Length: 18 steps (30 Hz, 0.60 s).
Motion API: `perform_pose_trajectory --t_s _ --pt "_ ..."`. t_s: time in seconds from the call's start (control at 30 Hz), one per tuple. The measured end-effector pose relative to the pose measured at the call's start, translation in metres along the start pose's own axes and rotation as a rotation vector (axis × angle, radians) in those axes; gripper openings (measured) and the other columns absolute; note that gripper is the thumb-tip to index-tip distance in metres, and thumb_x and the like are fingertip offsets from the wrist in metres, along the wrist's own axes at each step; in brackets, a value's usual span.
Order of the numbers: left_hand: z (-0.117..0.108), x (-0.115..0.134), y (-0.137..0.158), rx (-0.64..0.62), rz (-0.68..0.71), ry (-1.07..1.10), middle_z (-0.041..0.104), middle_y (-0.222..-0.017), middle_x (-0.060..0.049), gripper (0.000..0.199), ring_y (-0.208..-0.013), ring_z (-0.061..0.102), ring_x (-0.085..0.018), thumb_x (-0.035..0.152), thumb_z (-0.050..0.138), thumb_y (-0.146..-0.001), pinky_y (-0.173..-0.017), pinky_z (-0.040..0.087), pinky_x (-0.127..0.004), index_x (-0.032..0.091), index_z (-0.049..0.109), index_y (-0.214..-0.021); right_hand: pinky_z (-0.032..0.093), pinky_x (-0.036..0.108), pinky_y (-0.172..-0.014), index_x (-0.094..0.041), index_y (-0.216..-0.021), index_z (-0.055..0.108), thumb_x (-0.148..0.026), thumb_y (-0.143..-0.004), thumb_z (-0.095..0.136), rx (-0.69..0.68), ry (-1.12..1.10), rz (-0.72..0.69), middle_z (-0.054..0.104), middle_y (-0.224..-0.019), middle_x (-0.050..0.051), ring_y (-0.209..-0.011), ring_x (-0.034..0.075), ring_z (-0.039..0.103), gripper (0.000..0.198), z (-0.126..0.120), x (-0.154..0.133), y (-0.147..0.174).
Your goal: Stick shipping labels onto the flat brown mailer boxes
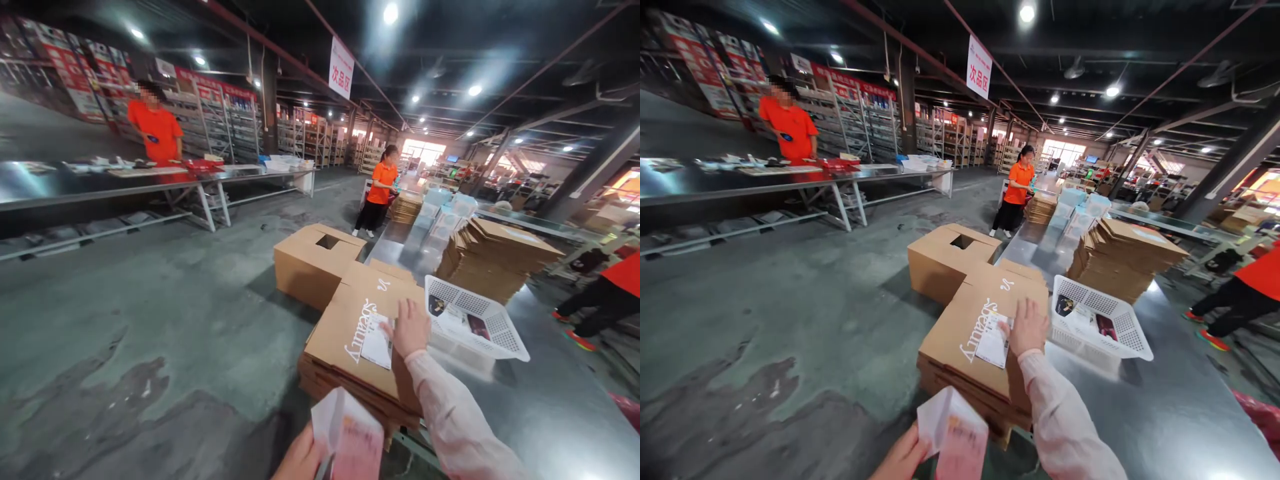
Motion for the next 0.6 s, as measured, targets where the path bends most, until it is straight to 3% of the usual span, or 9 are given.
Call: perform_pose_trajectory --t_s 0.07,0.13,0.2,0.23,0.37,0.4,0.5,0.53,0.6 --pt "-0.015 0.009 0.013 -0.003 0.167 -0.284 0.066 -0.098 -0.013 0.025 -0.102 0.059 -0.027 0.039 0.046 -0.079 -0.091 0.046 -0.039 0.018 0.058 -0.087 0.007 0.057 -0.112 -0.021 -0.143 0.033 -0.055 -0.086 0.045 -0.25 0.086 -0.31 0.024 -0.154 0.011 -0.142 0.03 0.015 0.068 0.023 -0.039 0.007" --pt "-0.024 0.033 0.023 0.023 0.348 -0.477 0.064 -0.092 -0.011 0.02 -0.091 0.06 -0.025 0.03 0.041 -0.081 -0.084 0.048 -0.04 0.019 0.057 -0.086 0.006 0.058 -0.112 -0.024 -0.146 0.028 -0.055 -0.09 0.034 -0.407 0.144 -0.296 0.02 -0.155 0.009 -0.144 0.028 0.012 0.064 0.037 -0.046 0.01" --pt "-0.029 0.068 0.027 0.095 0.52 -0.586 0.062 -0.101 -0.011 0.02 -0.098 0.058 -0.024 0.022 0.038 -0.083 -0.088 0.047 -0.041 0.02 0.055 -0.092 0.008 0.062 -0.11 -0.018 -0.147 0.025 -0.054 -0.092 0.03 -0.4 0.178 -0.12 0.016 -0.155 0.014 -0.143 0.031 0.011 0.066 0.036 -0.038 0.014" --pt "-0.031 0.086 0.025 0.145 0.584 -0.617 0.061 -0.109 -0.011 0.021 -0.105 0.055 -0.024 0.019 0.036 -0.084 -0.092 0.045 -0.041 0.021 0.054 -0.095 0.008 0.064 -0.11 -0.016 -0.146 0.024 -0.056 -0.091 0.031 -0.38 0.17 -0.115 0.016 -0.155 0.016 -0.143 0.032 0.011 0.069 0.034 -0.041 0.023" --pt "-0.038 0.136 -0.012 0.297 0.684 -0.695 0.053 -0.126 -0.013 0.02 -0.123 0.046 -0.025 0.017 0.034 -0.085 -0.102 0.041 -0.047 0.02 0.053 -0.094 0.005 0.06 -0.113 -0.023 -0.147 0.024 -0.057 -0.09 0.034 -0.327 0.016 -0.528 0.019 -0.155 0.008 -0.144 0.029 0.01 0.066 0.022 -0.083 0.104" --pt "-0.04 0.142 -0.027 0.331 0.684 -0.72 0.052 -0.129 -0.014 0.019 -0.126 0.043 -0.026 0.018 0.035 -0.085 -0.104 0.04 -0.049 0.019 0.053 -0.092 0.005 0.059 -0.114 -0.023 -0.147 0.022 -0.052 -0.092 0.032 -0.278 0.018 -0.486 0.018 -0.155 0.008 -0.144 0.028 0.01 0.063 0.015 -0.077 0.117" --pt "-0.037 0.141 -0.077 0.361 0.639 -0.84 0.055 -0.125 -0.017 0.019 -0.129 0.042 -0.031 0.02 0.035 -0.085 -0.105 0.038 -0.054 0.018 0.052 -0.078 0.009 0.063 -0.112 -0.015 -0.147 0.022 -0.039 -0.096 0.024 -0.146 0.09 -0.091 0.022 -0.153 0.012 -0.144 0.03 0.009 0.056 -0.005 -0.029 0.123" --pt "-0.034 0.136 -0.092 0.359 0.611 -0.894 0.057 -0.122 -0.018 0.02 -0.128 0.043 -0.032 0.02 0.034 -0.084 -0.104 0.039 -0.055 0.018 0.052 -0.075 0.009 0.064 -0.111 -0.015 -0.146 0.025 -0.039 -0.096 0.024 -0.157 0.091 -0.038 0.025 -0.153 0.011 -0.144 0.03 0.009 0.055 -0.007 -0.02 0.117" --pt "-0.029 0.125 -0.113 0.358 0.568 -1.008 0.058 -0.121 -0.02 0.021 -0.125 0.046 -0.034 0.02 0.034 -0.083 -0.102 0.041 -0.054 0.018 0.052 -0.074 0.002 0.06 -0.114 -0.025 -0.144 0.032 -0.044 -0.095 0.028 -0.265 0.025 -0.097 0.032 -0.151 0.003 -0.144 0.025 0.009 0.052 -0.001 -0.016 0.094"
Point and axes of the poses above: each hand's wrist, its own y-axis away from the middle knuckle, its own z-axis out of the palm, x = y × z, the point moved 10 cm from there along -y, towards the middle knuckle
